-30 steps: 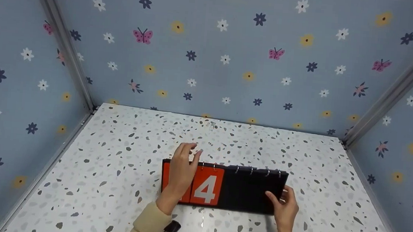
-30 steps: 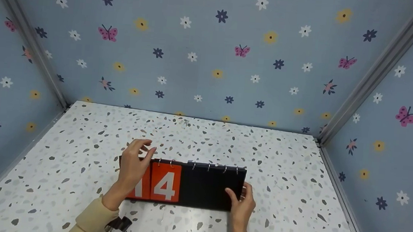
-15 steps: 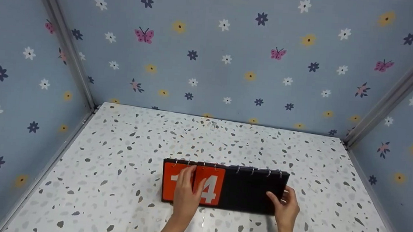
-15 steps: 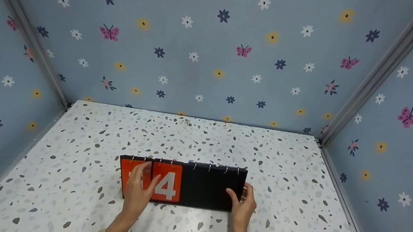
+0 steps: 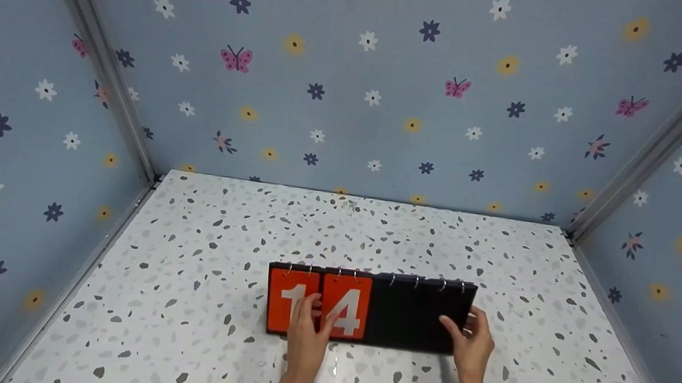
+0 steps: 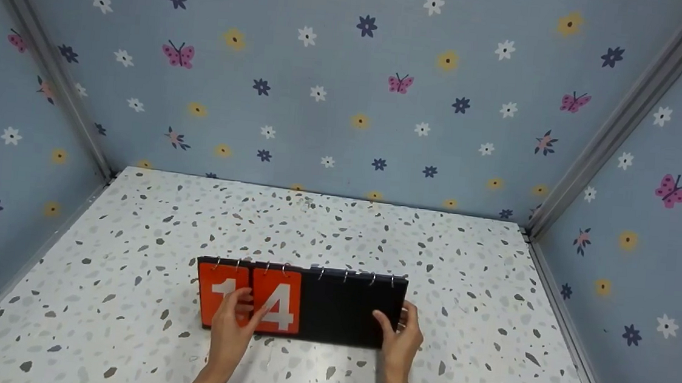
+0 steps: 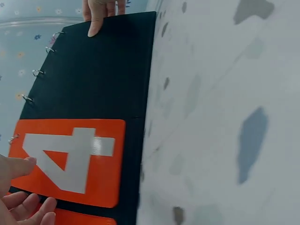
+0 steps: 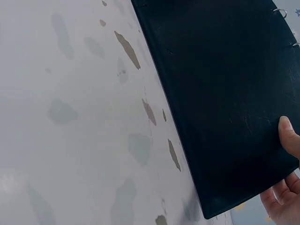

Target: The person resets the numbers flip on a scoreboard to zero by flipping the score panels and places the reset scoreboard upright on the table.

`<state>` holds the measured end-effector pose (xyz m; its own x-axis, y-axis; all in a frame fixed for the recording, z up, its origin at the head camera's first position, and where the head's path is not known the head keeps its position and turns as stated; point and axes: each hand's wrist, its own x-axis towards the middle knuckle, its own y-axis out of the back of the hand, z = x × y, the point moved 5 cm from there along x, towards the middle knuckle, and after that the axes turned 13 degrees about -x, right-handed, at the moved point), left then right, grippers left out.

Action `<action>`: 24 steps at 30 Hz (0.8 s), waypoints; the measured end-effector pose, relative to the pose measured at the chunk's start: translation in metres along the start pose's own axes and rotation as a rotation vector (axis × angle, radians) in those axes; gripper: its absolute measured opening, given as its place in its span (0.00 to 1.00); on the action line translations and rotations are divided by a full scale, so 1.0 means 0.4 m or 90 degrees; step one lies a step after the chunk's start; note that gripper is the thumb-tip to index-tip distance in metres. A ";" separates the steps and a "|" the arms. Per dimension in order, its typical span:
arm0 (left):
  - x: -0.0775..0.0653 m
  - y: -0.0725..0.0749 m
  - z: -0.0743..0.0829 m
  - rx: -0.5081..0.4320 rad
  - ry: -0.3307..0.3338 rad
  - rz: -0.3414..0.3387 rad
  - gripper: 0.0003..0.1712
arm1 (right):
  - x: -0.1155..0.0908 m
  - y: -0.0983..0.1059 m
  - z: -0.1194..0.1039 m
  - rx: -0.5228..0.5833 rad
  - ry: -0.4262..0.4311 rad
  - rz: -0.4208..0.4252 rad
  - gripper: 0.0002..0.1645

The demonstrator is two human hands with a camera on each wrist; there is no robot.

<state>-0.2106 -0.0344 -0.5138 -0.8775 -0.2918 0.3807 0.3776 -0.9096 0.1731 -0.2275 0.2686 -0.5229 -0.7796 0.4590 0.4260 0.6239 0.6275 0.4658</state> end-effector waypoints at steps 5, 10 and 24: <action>-0.003 0.001 -0.025 -0.062 0.029 0.021 0.19 | 0.001 -0.001 0.000 -0.001 -0.004 -0.001 0.25; -0.003 0.007 -0.039 -0.097 0.068 0.044 0.13 | -0.001 -0.003 0.004 -0.005 -0.023 -0.010 0.25; 0.000 0.025 -0.009 -0.056 0.069 0.009 0.12 | 0.000 0.000 0.002 -0.008 -0.008 -0.003 0.26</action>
<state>-0.2080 -0.0447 -0.5154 -0.9007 -0.3305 0.2820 0.3670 -0.9261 0.0868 -0.2275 0.2689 -0.5237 -0.7835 0.4632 0.4142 0.6203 0.6220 0.4778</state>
